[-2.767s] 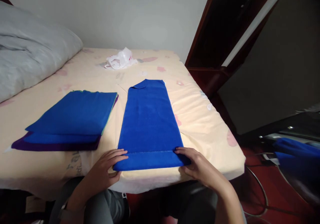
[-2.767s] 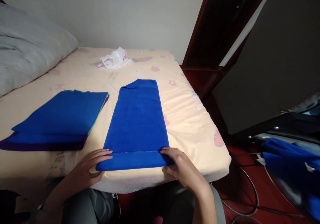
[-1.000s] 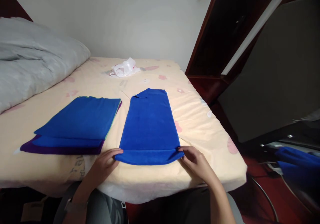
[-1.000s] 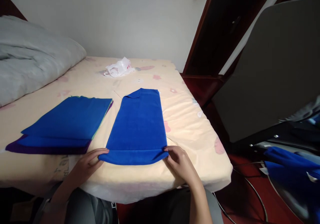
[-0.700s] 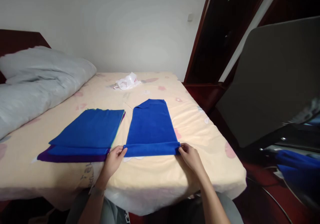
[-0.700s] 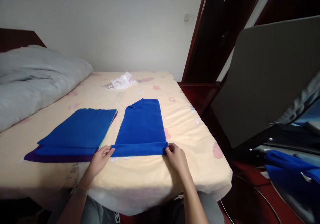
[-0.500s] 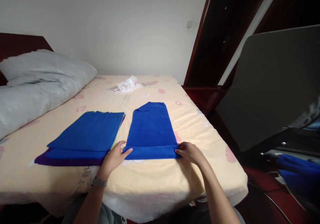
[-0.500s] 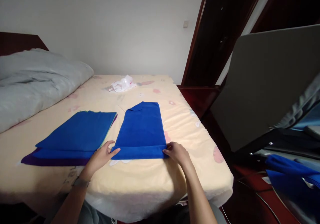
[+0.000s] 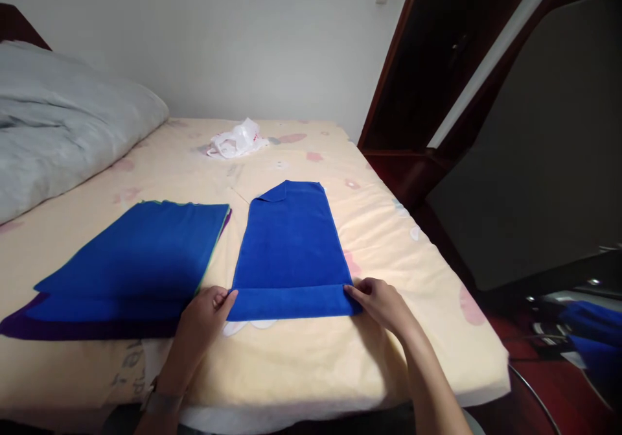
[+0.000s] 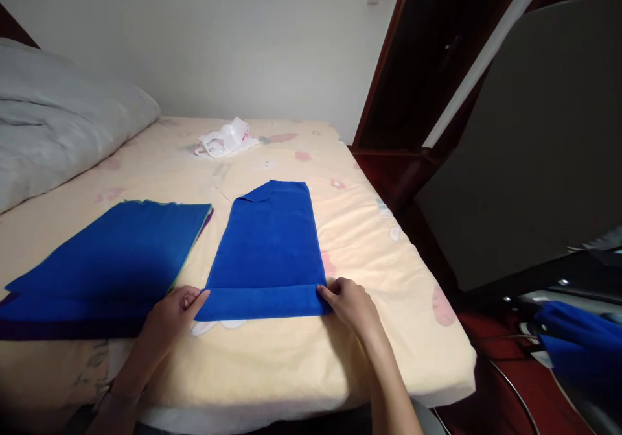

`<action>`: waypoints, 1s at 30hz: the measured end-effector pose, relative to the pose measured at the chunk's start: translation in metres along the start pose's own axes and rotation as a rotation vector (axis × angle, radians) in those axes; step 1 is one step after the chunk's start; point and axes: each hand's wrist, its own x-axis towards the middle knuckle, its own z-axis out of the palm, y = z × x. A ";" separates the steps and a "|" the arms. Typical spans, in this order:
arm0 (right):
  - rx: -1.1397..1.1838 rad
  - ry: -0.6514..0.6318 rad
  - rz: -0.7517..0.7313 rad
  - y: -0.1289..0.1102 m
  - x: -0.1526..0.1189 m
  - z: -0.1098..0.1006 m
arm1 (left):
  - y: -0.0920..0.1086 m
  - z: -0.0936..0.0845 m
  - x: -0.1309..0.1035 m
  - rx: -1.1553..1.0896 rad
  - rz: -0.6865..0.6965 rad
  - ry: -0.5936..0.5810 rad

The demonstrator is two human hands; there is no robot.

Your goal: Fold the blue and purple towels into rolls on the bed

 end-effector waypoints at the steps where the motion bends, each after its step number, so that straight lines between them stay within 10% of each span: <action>1: 0.019 0.014 -0.013 0.000 0.001 0.001 | 0.000 0.002 -0.001 -0.011 0.008 0.031; 10: 0.302 -0.016 -0.150 0.012 0.002 0.010 | -0.006 0.015 -0.007 -0.215 0.062 0.135; 16: 0.177 -0.080 -0.152 0.009 -0.012 -0.001 | 0.004 -0.005 -0.016 -0.034 0.063 -0.050; 20: -0.165 -0.008 -0.174 0.005 -0.027 -0.017 | -0.005 -0.018 -0.015 -0.060 0.295 -0.054; 25: -0.029 -0.216 -0.609 0.009 -0.036 -0.024 | -0.022 -0.029 -0.012 -0.078 0.545 -0.186; 30: 0.030 -0.173 -0.552 0.011 -0.026 -0.019 | -0.030 -0.024 -0.010 -0.073 0.550 -0.221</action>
